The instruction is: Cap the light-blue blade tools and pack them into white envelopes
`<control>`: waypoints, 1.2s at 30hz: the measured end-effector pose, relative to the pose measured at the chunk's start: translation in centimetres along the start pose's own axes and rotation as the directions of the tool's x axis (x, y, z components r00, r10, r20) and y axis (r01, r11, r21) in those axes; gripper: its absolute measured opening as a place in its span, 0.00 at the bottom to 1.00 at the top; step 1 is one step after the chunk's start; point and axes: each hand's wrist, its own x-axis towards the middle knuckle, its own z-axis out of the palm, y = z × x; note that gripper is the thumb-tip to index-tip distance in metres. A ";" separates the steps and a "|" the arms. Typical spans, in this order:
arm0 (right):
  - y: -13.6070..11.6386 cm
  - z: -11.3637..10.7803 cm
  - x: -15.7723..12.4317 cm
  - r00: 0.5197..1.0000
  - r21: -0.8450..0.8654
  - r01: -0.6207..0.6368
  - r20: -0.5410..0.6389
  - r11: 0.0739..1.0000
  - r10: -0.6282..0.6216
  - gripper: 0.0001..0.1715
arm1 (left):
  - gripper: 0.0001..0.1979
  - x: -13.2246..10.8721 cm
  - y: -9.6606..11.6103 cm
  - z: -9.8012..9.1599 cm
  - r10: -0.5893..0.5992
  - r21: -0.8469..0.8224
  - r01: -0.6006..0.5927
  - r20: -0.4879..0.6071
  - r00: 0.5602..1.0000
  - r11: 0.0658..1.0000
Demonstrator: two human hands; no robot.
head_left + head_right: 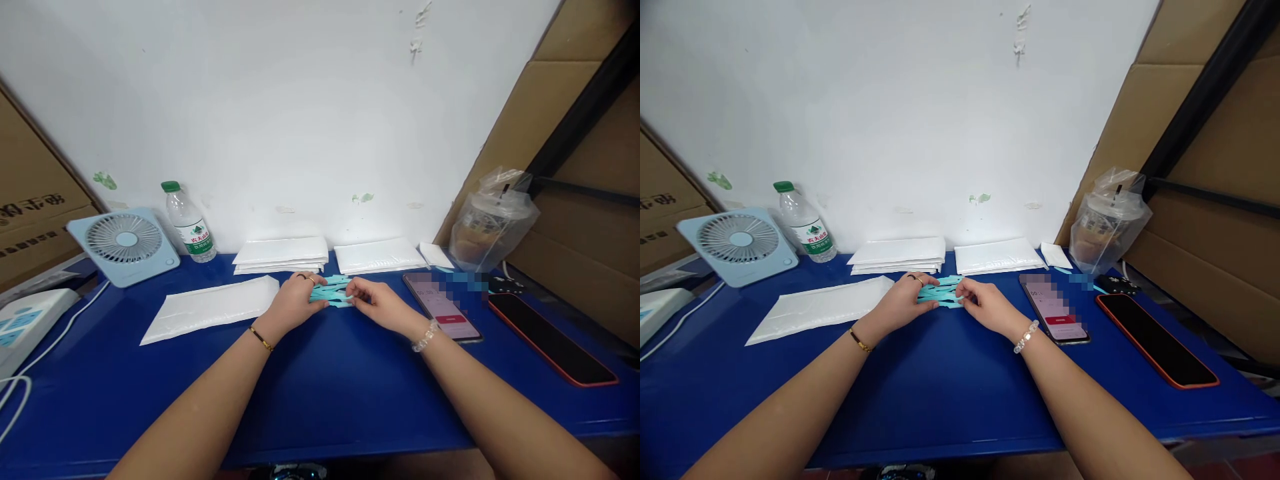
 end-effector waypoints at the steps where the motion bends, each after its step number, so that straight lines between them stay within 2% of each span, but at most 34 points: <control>1: 0.2 -0.1 0.0 1.000 -0.063 0.009 -0.015 0.998 -0.010 0.05 | 0.27 0.1 -0.3 0.2 0.015 0.070 -0.014 -0.016 1.000 0.997; 3: 0.4 -0.3 0.0 0.997 -0.159 0.027 -0.063 0.987 -0.037 0.07 | 0.37 0.3 -0.9 0.5 0.013 0.166 -0.015 0.012 1.000 0.986; 5: 0.3 -0.6 -0.1 0.994 -0.204 0.033 -0.097 0.978 -0.054 0.11 | 0.38 0.5 -1.3 0.6 -0.008 0.211 -0.005 0.058 0.998 0.977; 10: 0.5 -0.3 -0.2 0.996 -0.328 0.087 0.006 0.941 -0.090 0.38 | 0.20 0.7 -1.0 0.4 0.060 0.248 -0.097 0.155 0.986 0.964; 12: 0.7 0.1 0.0 0.996 -0.398 0.087 0.057 0.913 -0.069 0.42 | 0.15 0.6 -0.3 0.5 0.094 0.267 -0.141 0.181 0.979 0.953; 14: 0.8 0.5 0.4 0.994 -0.452 0.083 0.101 0.888 -0.041 0.38 | 0.13 0.5 0.4 0.8 0.104 0.307 -0.162 0.198 0.975 0.938; 19: -0.1 1.6 0.8 0.983 -0.521 0.131 0.176 0.843 -0.044 0.18 | 0.09 0.2 2.1 1.6 0.033 0.372 -0.120 0.232 0.972 0.921; 24: -0.9 1.9 0.2 0.980 -0.558 0.144 0.193 0.818 -0.041 0.13 | 0.09 -0.2 2.6 1.3 0.046 0.469 -0.133 0.192 0.980 0.873; 27: -1.1 0.8 -0.2 0.989 -0.396 0.119 0.125 0.910 -0.075 0.19 | 0.12 -0.4 2.7 0.6 0.031 0.472 -0.106 0.165 0.986 0.875; 30: -1.6 -0.1 0.0 0.989 -0.007 0.029 -0.143 1.000 -0.030 0.25 | 0.12 -0.4 3.2 0.1 -0.012 0.396 -0.039 0.127 0.992 0.918; 31: -1.9 -0.2 0.2 0.975 0.142 0.006 -0.221 0.990 0.026 0.24 | 0.12 -0.3 3.5 0.1 -0.011 0.358 -0.031 0.116 0.993 0.933; 33: -2.5 0.1 0.4 0.957 0.404 0.007 -0.269 0.915 0.111 0.22 | 0.12 -0.2 4.2 0.3 0.012 0.260 -0.040 0.106 0.994 0.965; 36: -3.2 0.8 0.4 0.955 0.645 0.138 -0.287 0.751 0.071 0.23 | 0.11 0.2 5.2 0.9 0.034 -0.007 -0.033 0.056 0.998 0.999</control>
